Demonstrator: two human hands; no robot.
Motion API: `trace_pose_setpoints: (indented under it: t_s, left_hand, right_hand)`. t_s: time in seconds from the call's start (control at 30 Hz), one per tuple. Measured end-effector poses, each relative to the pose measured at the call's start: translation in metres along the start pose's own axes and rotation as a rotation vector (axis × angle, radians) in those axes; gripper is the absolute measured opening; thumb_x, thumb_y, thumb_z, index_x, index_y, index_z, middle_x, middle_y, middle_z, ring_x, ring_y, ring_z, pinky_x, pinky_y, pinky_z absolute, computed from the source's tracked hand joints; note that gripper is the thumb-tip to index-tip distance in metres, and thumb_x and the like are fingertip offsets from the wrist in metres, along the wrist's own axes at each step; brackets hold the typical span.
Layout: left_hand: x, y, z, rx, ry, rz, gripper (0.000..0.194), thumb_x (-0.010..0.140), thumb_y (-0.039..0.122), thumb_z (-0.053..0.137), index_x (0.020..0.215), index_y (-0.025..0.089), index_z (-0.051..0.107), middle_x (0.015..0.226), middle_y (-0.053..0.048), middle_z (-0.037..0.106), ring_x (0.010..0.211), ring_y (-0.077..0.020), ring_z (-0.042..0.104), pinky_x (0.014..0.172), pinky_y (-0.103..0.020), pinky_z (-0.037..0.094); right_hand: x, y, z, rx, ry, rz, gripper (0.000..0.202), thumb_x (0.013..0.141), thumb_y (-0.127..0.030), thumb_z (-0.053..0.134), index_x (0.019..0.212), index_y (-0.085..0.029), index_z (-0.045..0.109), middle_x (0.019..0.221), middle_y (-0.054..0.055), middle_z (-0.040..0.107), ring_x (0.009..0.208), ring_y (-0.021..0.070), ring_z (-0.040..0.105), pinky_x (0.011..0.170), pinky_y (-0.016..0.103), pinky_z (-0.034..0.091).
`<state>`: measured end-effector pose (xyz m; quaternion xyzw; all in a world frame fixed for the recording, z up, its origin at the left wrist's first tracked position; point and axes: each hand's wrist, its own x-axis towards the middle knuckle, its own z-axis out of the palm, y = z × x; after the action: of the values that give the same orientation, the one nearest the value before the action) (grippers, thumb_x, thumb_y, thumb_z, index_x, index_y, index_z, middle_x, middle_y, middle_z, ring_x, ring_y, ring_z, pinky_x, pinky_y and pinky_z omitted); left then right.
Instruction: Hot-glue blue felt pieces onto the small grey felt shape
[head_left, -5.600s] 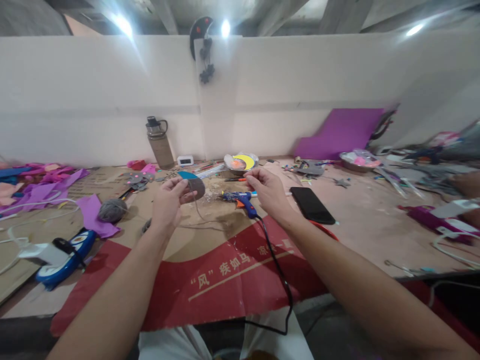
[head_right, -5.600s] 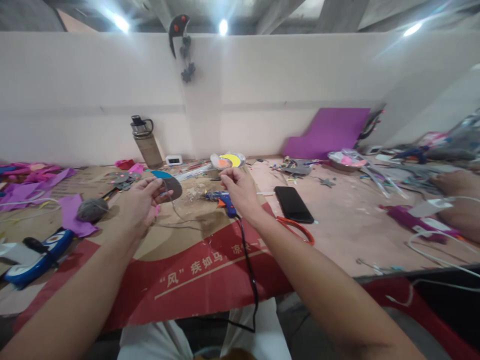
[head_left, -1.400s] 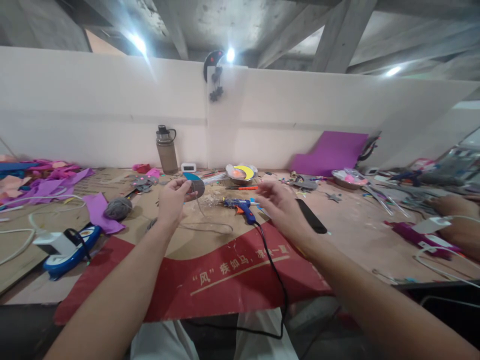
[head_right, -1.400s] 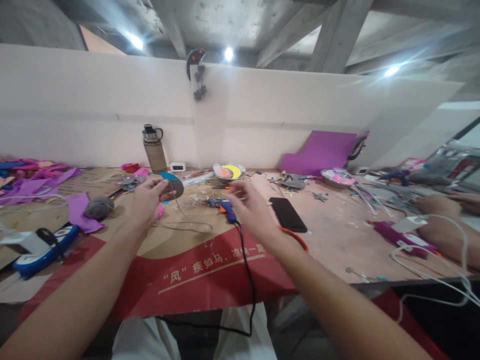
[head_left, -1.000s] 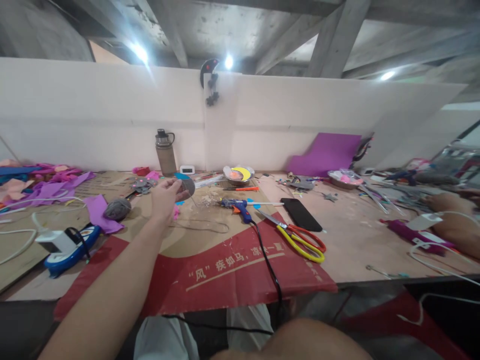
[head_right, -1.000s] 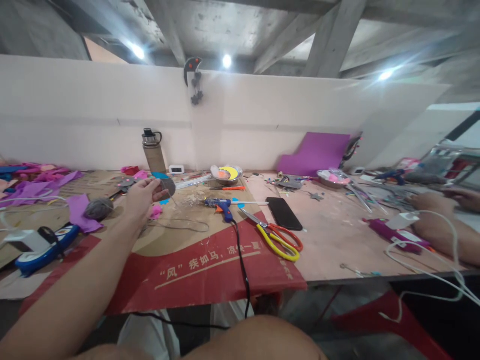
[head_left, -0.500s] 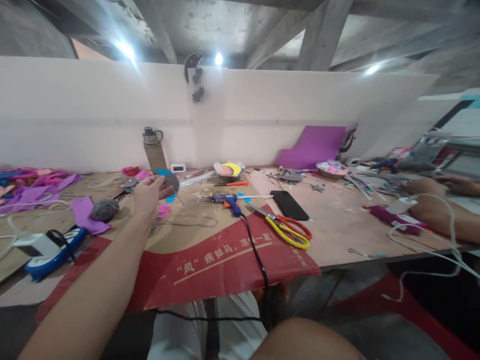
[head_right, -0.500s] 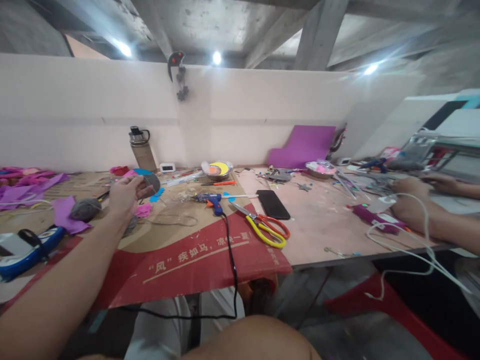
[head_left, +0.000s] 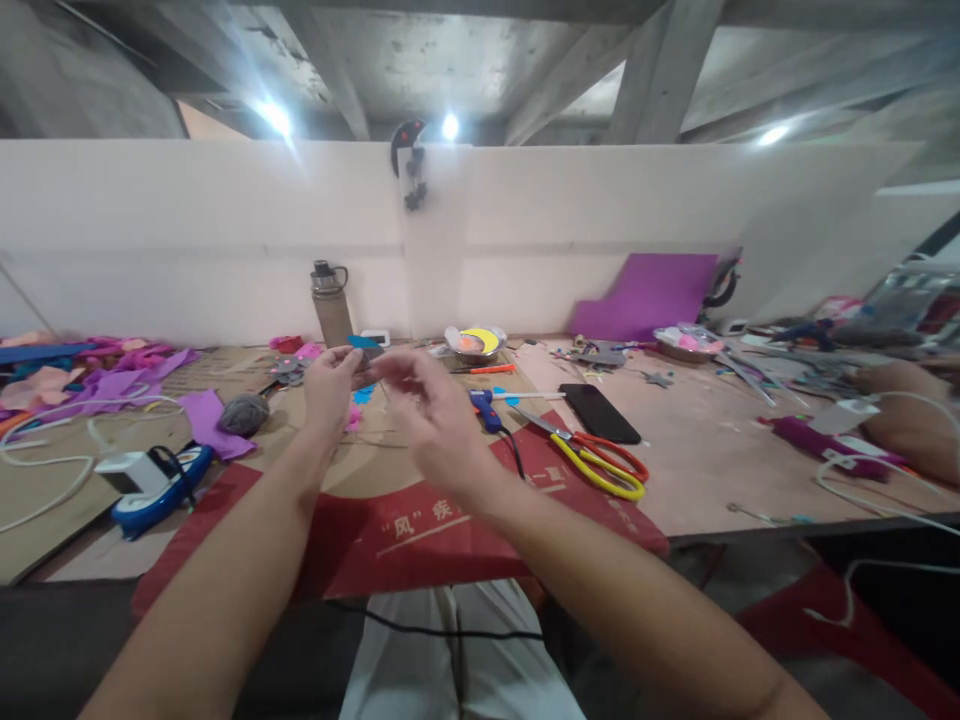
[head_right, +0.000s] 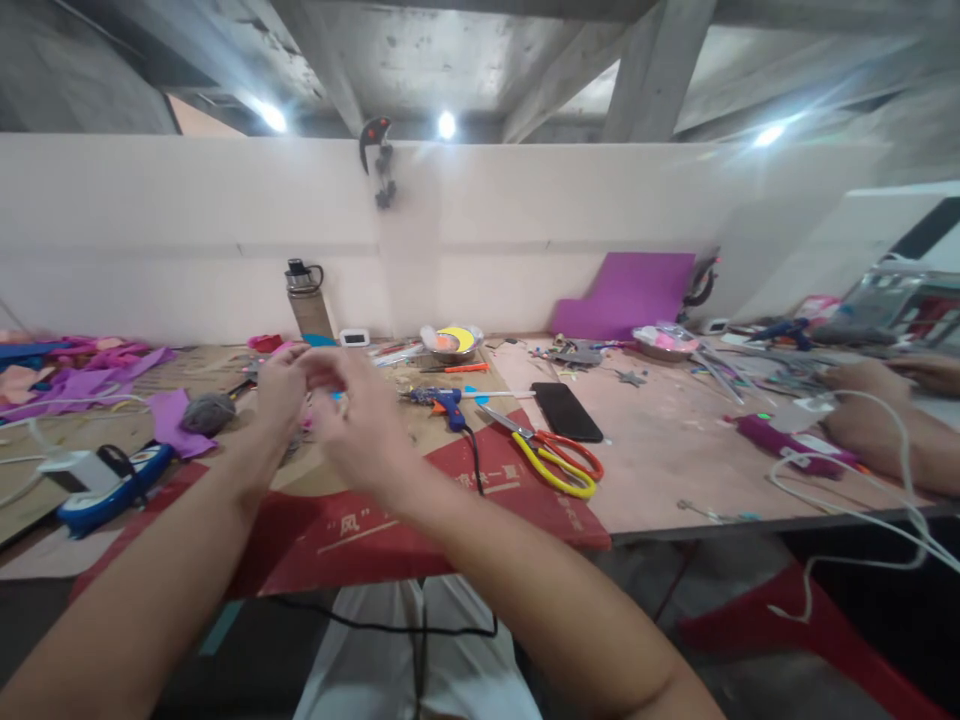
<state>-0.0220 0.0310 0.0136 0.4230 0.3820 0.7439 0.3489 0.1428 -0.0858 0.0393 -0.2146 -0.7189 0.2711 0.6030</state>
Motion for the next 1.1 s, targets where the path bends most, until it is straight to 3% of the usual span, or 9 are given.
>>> trace_pose_setpoints:
  t_s: [0.07,0.17,0.27,0.37,0.43,0.53,0.7,0.83,1.1]
  left_hand:
    - [-0.003,0.002,0.002,0.011,0.002,0.010,0.022,0.065,0.026,0.075,0.077,0.013,0.063,0.069,-0.001,0.065,0.060,-0.0132,0.065,0.060,-0.026,0.058]
    - [-0.007,0.003,0.006,0.049,-0.011,0.045,0.023,0.066,0.029,0.075,0.076,0.014,0.062,0.066,0.002,0.062,0.057,-0.0123,0.063,0.062,-0.028,0.059]
    - [-0.012,0.002,0.011,0.058,-0.080,0.064,0.023,0.065,0.028,0.076,0.076,0.014,0.063,0.067,0.002,0.063,0.058,-0.0117,0.062,0.062,-0.028,0.058]
    - [-0.019,0.005,0.016,0.055,-0.091,0.043,0.019,0.067,0.025,0.075,0.076,0.013,0.064,0.070,0.000,0.066,0.061,-0.0115,0.063,0.063,-0.025,0.058]
    - [-0.024,0.007,0.019,-0.001,-0.080,-0.033,0.015,0.068,0.022,0.074,0.075,0.013,0.063,0.070,0.000,0.066,0.061,-0.0114,0.064,0.063,-0.025,0.058]
    - [-0.028,0.010,0.023,-0.103,-0.131,-0.199,0.007,0.073,0.017,0.069,0.077,0.013,0.064,0.076,-0.004,0.070,0.062,-0.0122,0.066,0.061,-0.025,0.058]
    - [-0.031,0.011,0.025,-0.147,-0.152,-0.338,0.005,0.075,0.011,0.065,0.080,0.012,0.066,0.080,-0.007,0.074,0.067,-0.0135,0.069,0.061,-0.023,0.059]
    - [-0.031,0.010,0.024,-0.137,-0.183,-0.340,0.007,0.075,0.012,0.066,0.081,0.012,0.066,0.077,-0.006,0.074,0.066,-0.0134,0.069,0.063,-0.024,0.059]
    - [-0.029,0.004,0.022,-0.133,-0.185,-0.347,0.008,0.072,0.014,0.068,0.080,0.012,0.065,0.079,-0.008,0.073,0.069,-0.0173,0.069,0.071,-0.034,0.061]
  right_hand:
    - [0.022,0.039,-0.001,-0.107,0.112,0.161,0.028,0.080,-0.020,0.055,0.108,-0.020,0.053,0.117,0.009,0.061,0.113,0.0202,0.057,0.102,0.040,0.045]
    - [0.040,0.087,0.001,-0.130,0.100,0.383,0.046,0.075,-0.030,0.066,0.114,-0.018,0.045,0.124,0.013,0.056,0.119,0.0226,0.054,0.106,0.042,0.041]
    - [0.037,0.107,0.007,-0.023,0.049,0.598,0.067,0.069,-0.038,0.074,0.122,-0.020,0.038,0.118,0.012,0.059,0.105,0.0220,0.062,0.094,0.041,0.048]
    - [0.030,0.110,0.007,0.104,-0.036,0.697,0.058,0.071,-0.041,0.073,0.116,-0.020,0.042,0.090,0.003,0.065,0.080,0.0187,0.066,0.079,0.037,0.051]
    - [0.030,0.111,0.002,0.039,0.023,0.626,0.039,0.077,-0.039,0.068,0.105,-0.020,0.048,0.082,0.001,0.062,0.075,0.0168,0.062,0.075,0.034,0.050]
    - [0.032,0.112,-0.011,-0.110,0.178,0.345,0.022,0.083,-0.030,0.061,0.101,-0.020,0.055,0.091,0.002,0.060,0.079,0.0146,0.057,0.077,0.031,0.049]
    - [0.032,0.109,-0.022,-0.096,0.153,0.056,0.016,0.086,-0.024,0.057,0.102,-0.023,0.063,0.095,0.003,0.064,0.085,0.0152,0.059,0.081,0.031,0.050]
    - [0.031,0.109,-0.022,-0.109,0.135,0.004,0.018,0.086,-0.020,0.056,0.101,-0.024,0.065,0.097,0.003,0.068,0.087,0.0158,0.061,0.084,0.033,0.051]
    - [0.032,0.112,-0.024,-0.135,0.097,0.098,0.015,0.085,-0.022,0.055,0.099,-0.024,0.061,0.095,0.002,0.066,0.087,0.0171,0.061,0.086,0.034,0.050]
